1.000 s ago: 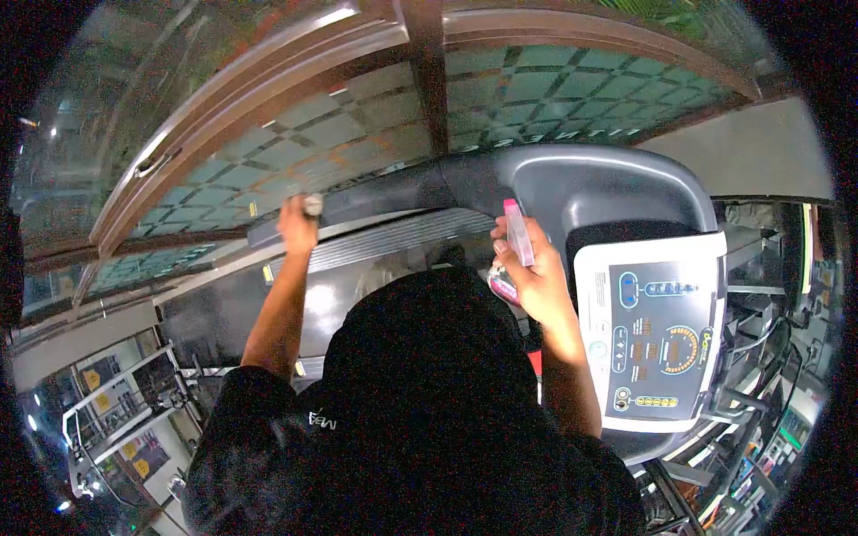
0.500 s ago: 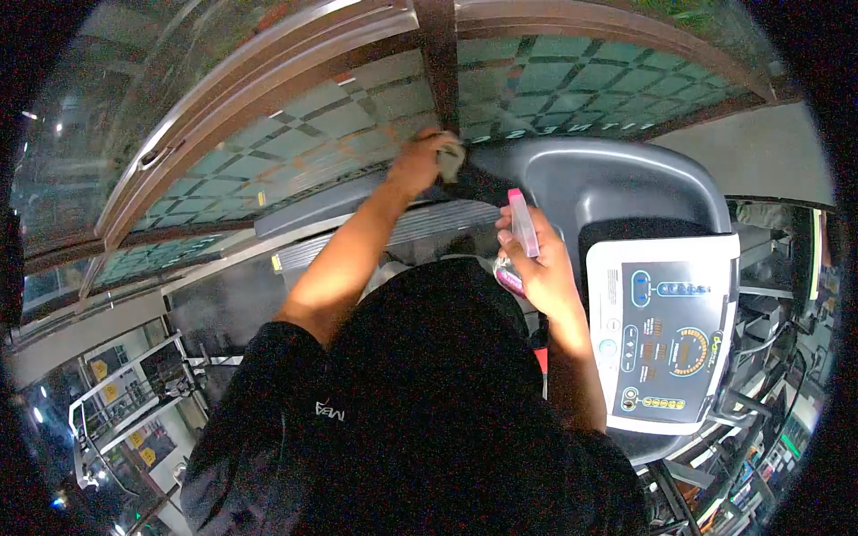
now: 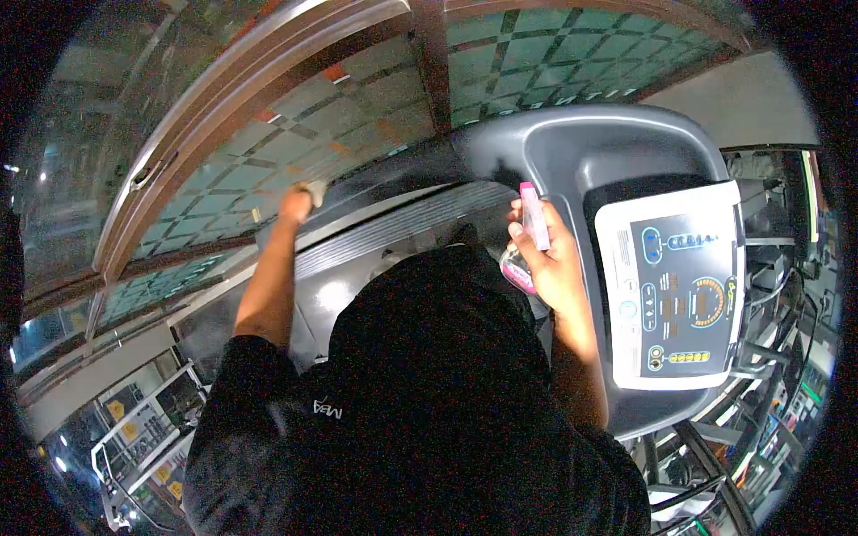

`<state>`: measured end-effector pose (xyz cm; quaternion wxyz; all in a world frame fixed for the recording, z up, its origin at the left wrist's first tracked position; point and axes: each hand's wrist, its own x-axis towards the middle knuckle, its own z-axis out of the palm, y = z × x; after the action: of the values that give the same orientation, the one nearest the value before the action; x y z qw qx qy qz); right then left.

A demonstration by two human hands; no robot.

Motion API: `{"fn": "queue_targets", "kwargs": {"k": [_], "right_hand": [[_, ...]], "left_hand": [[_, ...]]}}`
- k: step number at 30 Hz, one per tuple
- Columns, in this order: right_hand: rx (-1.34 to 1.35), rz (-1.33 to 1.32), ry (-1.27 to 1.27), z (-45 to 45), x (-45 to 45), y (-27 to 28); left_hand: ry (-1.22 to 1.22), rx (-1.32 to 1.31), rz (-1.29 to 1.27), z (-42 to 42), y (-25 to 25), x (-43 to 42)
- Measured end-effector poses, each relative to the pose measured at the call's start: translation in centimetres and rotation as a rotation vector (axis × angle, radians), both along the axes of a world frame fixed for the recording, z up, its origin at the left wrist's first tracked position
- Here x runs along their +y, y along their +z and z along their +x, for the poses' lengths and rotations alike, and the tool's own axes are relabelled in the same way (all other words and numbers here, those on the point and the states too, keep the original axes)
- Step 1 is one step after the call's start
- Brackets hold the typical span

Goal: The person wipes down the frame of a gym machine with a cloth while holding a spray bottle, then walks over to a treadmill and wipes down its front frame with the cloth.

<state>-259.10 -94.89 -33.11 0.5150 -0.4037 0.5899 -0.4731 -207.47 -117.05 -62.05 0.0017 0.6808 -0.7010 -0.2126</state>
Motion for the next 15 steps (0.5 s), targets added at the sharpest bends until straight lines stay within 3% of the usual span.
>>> {"fn": "queue_targets", "kwargs": {"k": [2,3,7,10,13,15], "right_hand": [[0.002,-0.016,-0.001,1.0,0.3,-0.1],[0.004,-0.025,0.005,1.6,0.2,-0.1],[-0.014,-0.016,0.053,4.5,-0.6,0.4],[0.005,-0.046,0.091,7.2,-1.6,1.4],[-0.002,-0.044,0.147,9.3,-2.5,1.6],[-0.011,-0.043,0.169,11.0,-3.0,1.7]], "left_hand": [[0.037,0.284,0.068,-10.1,7.0,1.8],[-0.140,0.390,-0.001,-13.1,4.4,0.3],[-0.205,0.318,-0.211,-25.9,10.4,1.5],[-0.200,0.265,-0.314,-26.6,9.0,1.5],[-0.181,0.494,-0.036,-21.6,11.1,1.6],[-0.212,0.401,0.002,-16.4,9.9,1.4]]}}
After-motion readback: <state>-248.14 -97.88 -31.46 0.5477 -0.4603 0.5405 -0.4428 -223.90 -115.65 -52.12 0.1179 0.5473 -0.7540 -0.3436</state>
